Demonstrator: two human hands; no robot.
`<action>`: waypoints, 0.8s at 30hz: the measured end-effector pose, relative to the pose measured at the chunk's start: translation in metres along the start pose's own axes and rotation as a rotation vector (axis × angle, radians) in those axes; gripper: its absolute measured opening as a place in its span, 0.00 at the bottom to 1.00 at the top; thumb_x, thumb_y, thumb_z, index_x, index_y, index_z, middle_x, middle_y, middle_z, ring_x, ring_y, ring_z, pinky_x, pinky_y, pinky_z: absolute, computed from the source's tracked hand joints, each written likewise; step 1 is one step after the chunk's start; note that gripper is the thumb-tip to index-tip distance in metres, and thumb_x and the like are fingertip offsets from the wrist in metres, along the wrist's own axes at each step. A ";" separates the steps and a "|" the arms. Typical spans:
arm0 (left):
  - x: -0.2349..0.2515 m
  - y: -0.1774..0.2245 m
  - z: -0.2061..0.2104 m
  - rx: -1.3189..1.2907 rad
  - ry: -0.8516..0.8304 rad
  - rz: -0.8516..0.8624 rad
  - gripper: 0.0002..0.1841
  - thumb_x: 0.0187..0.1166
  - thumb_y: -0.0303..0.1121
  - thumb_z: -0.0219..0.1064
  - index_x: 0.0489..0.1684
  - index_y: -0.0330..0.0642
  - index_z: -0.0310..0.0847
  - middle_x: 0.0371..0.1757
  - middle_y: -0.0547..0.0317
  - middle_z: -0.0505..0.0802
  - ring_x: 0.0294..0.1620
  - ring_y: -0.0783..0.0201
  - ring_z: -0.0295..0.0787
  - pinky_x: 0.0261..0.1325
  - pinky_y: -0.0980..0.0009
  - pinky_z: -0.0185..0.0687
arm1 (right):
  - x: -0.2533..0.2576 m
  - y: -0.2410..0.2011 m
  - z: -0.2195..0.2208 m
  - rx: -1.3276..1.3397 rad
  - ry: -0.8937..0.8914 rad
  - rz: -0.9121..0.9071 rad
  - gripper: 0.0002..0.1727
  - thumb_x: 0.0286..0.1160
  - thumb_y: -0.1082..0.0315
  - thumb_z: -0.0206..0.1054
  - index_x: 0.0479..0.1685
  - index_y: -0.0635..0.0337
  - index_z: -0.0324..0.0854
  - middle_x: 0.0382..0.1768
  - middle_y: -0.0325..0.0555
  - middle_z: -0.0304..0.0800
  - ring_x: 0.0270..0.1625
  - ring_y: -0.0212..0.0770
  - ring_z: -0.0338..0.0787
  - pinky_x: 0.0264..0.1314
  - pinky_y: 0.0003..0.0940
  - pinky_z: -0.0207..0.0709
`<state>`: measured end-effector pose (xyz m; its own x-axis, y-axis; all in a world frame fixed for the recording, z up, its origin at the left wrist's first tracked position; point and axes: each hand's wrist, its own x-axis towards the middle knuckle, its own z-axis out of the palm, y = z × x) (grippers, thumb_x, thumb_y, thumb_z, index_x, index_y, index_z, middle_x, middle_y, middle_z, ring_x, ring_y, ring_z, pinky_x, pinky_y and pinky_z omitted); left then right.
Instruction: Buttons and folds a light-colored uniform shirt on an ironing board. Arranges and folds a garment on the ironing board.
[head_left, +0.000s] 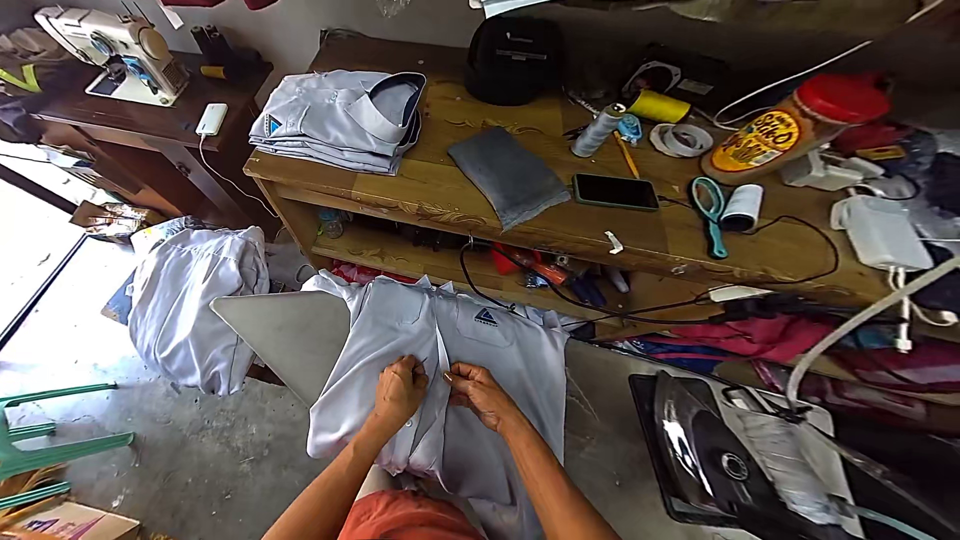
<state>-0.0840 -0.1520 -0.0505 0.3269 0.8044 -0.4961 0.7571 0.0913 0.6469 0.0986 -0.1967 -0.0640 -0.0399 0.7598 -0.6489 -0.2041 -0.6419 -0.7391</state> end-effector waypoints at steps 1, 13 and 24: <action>0.001 -0.003 -0.003 -0.086 -0.010 0.009 0.13 0.80 0.36 0.66 0.49 0.36 0.87 0.44 0.45 0.93 0.48 0.49 0.91 0.57 0.46 0.84 | 0.000 0.000 -0.001 0.021 -0.022 -0.010 0.03 0.84 0.74 0.63 0.43 0.64 0.80 0.33 0.44 0.89 0.32 0.38 0.91 0.40 0.36 0.89; 0.007 -0.008 -0.005 -0.316 -0.007 0.033 0.09 0.72 0.36 0.72 0.39 0.39 0.87 0.31 0.57 0.88 0.34 0.63 0.83 0.44 0.60 0.80 | -0.001 -0.002 0.007 0.071 -0.006 -0.036 0.02 0.81 0.76 0.65 0.41 0.64 0.83 0.34 0.45 0.91 0.32 0.37 0.91 0.40 0.35 0.89; 0.004 -0.011 -0.004 -0.544 -0.006 0.019 0.06 0.71 0.29 0.75 0.41 0.38 0.90 0.28 0.61 0.89 0.23 0.73 0.79 0.30 0.73 0.76 | 0.001 -0.004 0.010 0.110 -0.029 -0.007 0.02 0.79 0.78 0.66 0.42 0.66 0.84 0.35 0.45 0.92 0.34 0.37 0.92 0.43 0.34 0.90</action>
<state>-0.0929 -0.1477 -0.0573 0.3426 0.8054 -0.4836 0.3497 0.3685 0.8614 0.0900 -0.1923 -0.0605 -0.0659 0.7678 -0.6373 -0.3103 -0.6227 -0.7183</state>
